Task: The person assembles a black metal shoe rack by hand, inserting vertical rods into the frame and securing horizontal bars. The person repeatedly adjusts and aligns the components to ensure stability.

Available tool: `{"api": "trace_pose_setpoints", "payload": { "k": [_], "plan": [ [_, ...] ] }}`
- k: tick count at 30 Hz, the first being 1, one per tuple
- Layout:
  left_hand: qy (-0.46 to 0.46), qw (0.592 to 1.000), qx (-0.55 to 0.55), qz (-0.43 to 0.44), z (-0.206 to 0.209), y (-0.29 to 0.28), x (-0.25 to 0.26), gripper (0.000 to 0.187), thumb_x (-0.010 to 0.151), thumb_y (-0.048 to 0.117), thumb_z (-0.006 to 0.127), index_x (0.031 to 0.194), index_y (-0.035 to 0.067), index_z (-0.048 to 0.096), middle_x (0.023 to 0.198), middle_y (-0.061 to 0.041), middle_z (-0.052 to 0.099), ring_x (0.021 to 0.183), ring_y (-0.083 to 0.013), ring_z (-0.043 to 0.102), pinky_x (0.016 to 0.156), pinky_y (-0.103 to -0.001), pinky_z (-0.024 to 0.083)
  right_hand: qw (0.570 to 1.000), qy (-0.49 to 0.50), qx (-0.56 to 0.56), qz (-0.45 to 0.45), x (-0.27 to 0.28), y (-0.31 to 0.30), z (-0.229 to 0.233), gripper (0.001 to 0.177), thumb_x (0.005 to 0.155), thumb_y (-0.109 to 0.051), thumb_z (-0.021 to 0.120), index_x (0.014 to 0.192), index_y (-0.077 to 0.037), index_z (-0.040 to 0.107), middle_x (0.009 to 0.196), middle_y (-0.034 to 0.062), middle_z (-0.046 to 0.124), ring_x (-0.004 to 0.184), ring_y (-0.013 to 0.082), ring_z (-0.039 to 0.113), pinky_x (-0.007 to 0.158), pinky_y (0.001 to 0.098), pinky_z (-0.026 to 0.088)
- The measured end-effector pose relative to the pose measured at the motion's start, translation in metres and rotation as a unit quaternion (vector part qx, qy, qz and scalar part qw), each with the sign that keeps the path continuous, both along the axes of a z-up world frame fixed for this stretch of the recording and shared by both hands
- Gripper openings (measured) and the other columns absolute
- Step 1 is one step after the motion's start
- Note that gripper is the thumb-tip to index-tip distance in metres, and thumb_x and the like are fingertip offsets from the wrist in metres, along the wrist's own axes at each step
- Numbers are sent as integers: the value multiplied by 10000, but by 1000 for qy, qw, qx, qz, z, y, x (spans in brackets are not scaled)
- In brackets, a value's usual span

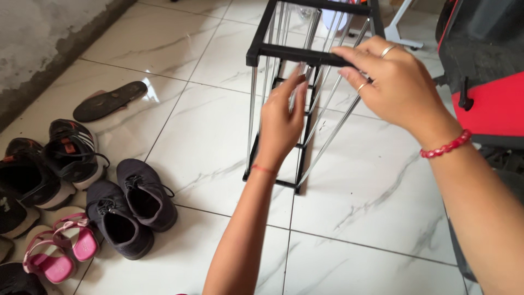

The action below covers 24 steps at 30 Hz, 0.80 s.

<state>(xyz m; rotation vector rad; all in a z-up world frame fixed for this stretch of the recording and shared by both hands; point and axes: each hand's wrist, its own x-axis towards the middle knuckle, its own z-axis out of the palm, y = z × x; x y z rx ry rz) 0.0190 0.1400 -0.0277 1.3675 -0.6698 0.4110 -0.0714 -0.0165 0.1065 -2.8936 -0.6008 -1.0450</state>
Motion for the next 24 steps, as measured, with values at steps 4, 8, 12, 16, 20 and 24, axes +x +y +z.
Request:
{"api": "trace_pose_setpoints", "payload": {
  "k": [4, 8, 12, 16, 20, 24],
  "plan": [
    [80, 983, -89, -137, 9, -18, 17, 398, 1083, 286, 590, 1323, -26, 651, 1083, -86, 776, 1061, -144, 726, 948, -292, 567, 999, 8, 26, 22, 0, 1, -5, 249, 1078, -128, 740, 1310, -45, 708, 1043, 115, 686, 890, 258, 638, 793, 356, 517],
    [136, 962, -122, -204, 10, -16, 21, 407, 1075, 302, 614, 1251, -48, 726, 1012, -78, 764, 1013, -131, 693, 962, -269, 531, 998, 22, 56, 14, 3, 4, -8, 279, 1075, -115, 741, 1343, -45, 710, 1072, 121, 685, 829, 238, 625, 761, 345, 506],
    [171, 944, -138, -248, 13, -11, 23, 399, 1030, 307, 644, 1258, -16, 702, 988, -54, 747, 945, -123, 678, 901, -286, 538, 998, 19, 63, 13, 4, 3, -10, 245, 1086, -124, 751, 1312, -38, 715, 1093, 132, 677, 797, 236, 609, 742, 341, 491],
    [180, 925, -142, -304, 12, -3, 31, 372, 1026, 306, 662, 1226, -3, 720, 956, -27, 714, 905, -114, 619, 886, -288, 503, 998, 8, 54, 19, 3, 4, -11, 234, 1104, -127, 749, 1317, -38, 716, 1045, 131, 675, 815, 231, 613, 750, 337, 492],
    [175, 889, -147, -396, 9, -3, 44, 340, 1086, 267, 690, 1103, -71, 726, 951, -42, 668, 901, -135, 552, 901, -300, 467, 998, 18, 66, 14, 1, 7, -10, 269, 1094, -129, 753, 1349, -47, 720, 1037, 126, 666, 779, 224, 597, 728, 337, 481],
    [191, 889, -162, -383, 10, -3, 44, 329, 1029, 260, 688, 1186, -25, 740, 977, -43, 714, 900, -114, 583, 863, -287, 475, 997, 24, 66, 20, 3, 10, -8, 245, 1088, -121, 749, 1315, -34, 716, 1060, 128, 665, 765, 212, 595, 722, 330, 482]
  ]
}}
